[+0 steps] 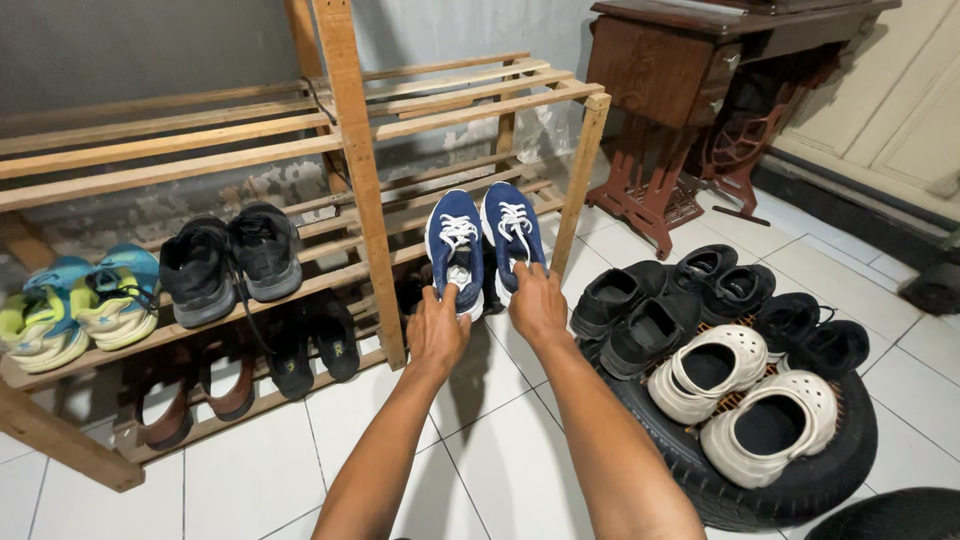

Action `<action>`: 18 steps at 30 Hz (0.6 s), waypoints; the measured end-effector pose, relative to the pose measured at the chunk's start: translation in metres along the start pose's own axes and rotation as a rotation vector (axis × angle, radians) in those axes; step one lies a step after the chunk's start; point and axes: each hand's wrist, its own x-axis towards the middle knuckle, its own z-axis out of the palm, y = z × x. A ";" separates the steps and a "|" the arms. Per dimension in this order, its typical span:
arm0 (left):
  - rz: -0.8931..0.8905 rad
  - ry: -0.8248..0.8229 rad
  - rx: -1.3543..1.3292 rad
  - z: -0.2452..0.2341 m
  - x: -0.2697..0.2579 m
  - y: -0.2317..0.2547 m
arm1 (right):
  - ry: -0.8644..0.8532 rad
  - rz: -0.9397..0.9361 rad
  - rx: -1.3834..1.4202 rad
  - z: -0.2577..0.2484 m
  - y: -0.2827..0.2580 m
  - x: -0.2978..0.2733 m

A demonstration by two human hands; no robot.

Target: The person picks up pairs of shoes from tires on the floor and places them onto a wooden shoe rack. They handle sneakers, boots, and sandals, arranging them on the rack shelves.

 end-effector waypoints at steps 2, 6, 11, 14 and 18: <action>-0.007 -0.007 -0.017 0.000 0.003 -0.002 | 0.003 -0.008 -0.013 0.001 0.003 0.002; 0.018 0.012 -0.002 0.003 0.007 -0.011 | 0.028 0.000 -0.016 0.008 0.006 0.011; 0.047 0.049 0.011 0.008 0.005 -0.026 | 0.034 -0.013 -0.006 0.022 0.012 0.020; 0.010 0.047 0.011 0.006 0.002 -0.028 | 0.039 -0.037 -0.001 0.026 0.013 0.024; -0.017 0.027 0.043 0.001 0.005 -0.029 | 0.015 -0.056 0.023 0.029 0.016 0.026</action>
